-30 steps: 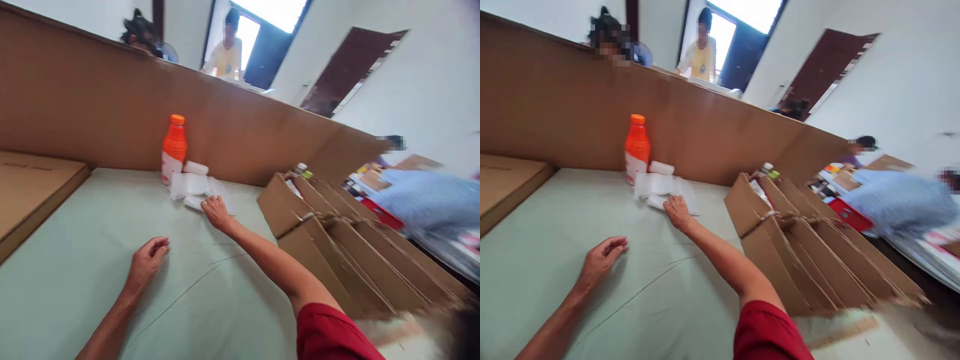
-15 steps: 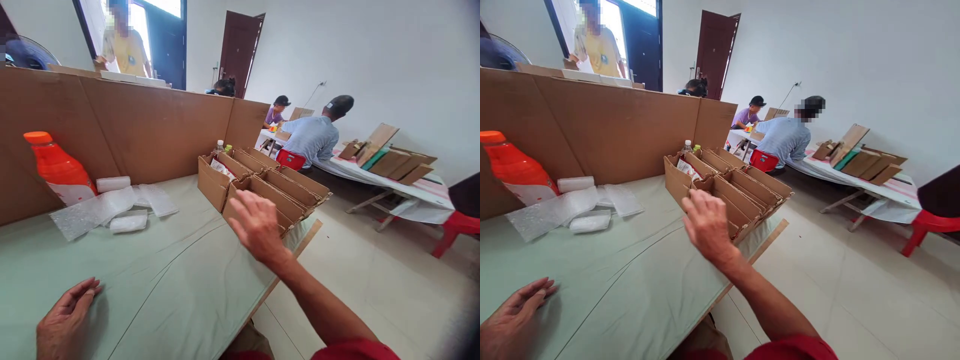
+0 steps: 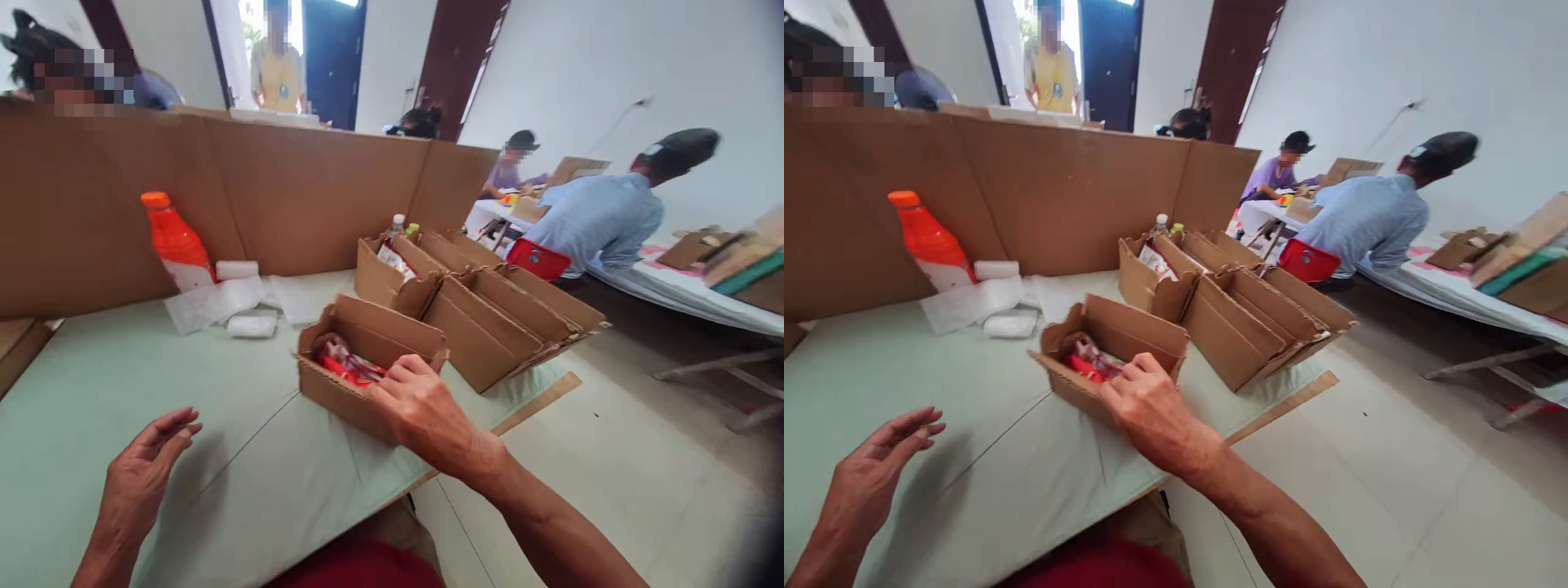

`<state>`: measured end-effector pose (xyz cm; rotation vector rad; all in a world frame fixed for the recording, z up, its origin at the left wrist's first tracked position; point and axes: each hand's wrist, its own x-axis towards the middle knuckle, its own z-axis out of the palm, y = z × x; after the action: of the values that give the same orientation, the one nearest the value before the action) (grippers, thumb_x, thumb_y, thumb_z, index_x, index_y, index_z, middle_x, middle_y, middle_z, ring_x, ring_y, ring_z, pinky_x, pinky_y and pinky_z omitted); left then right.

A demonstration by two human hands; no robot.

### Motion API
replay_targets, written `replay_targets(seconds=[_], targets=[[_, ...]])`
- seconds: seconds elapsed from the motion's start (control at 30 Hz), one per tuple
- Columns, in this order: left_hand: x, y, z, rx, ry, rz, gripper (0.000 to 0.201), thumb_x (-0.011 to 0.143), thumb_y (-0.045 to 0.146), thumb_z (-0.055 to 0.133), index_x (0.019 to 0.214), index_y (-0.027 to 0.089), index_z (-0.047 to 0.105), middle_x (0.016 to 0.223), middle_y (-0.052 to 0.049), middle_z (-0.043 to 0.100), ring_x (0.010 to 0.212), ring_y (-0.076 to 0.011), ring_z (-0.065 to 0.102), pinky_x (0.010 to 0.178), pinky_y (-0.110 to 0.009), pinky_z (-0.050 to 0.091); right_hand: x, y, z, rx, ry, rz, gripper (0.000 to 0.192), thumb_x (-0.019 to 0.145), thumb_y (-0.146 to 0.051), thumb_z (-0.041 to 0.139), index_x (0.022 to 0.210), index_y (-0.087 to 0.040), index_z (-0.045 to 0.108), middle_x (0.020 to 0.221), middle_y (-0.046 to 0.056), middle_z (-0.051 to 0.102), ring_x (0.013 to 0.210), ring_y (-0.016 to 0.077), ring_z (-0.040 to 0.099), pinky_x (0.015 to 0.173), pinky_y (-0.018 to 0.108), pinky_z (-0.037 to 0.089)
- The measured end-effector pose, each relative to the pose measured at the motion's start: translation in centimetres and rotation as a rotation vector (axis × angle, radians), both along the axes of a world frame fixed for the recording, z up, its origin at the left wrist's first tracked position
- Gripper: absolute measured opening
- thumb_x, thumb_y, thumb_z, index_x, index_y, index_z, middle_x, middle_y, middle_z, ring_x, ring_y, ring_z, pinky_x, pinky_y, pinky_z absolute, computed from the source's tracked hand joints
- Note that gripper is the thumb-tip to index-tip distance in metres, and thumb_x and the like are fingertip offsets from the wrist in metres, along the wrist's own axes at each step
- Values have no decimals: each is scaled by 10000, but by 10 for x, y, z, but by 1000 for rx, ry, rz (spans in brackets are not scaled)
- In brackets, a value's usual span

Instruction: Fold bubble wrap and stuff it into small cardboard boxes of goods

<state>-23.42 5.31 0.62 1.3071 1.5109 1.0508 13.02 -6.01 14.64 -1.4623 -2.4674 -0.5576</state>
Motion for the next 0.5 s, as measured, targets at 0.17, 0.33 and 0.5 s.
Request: replay_targets(seconds=[0.17,0.33,0.5], targets=[[-14,-42,17,110,-146,80,465,748,418,751,1164,213,707,1206,-92,728,1093,-289,694,959,-427,560,-27,11,8,65,412,422,223,970,-365,643,1061,-164,674,981,81,763,953,214,685,955,409,454],[-33,-61,21,153,-196,104,504,731,344,749,1215,208,702,1294,-99,694,1129,-291,669,1002,-408,535,2,15,-32,220,848,57,226,922,-215,646,1137,-255,699,1052,74,759,1003,251,705,898,450,545],[-17,-56,6,77,-184,-33,716,691,388,788,1353,183,610,1396,-141,632,1307,-337,576,1136,-436,445,5,0,-107,-221,949,-231,405,931,-331,611,1319,-216,622,1233,119,715,1003,234,719,821,363,605]])
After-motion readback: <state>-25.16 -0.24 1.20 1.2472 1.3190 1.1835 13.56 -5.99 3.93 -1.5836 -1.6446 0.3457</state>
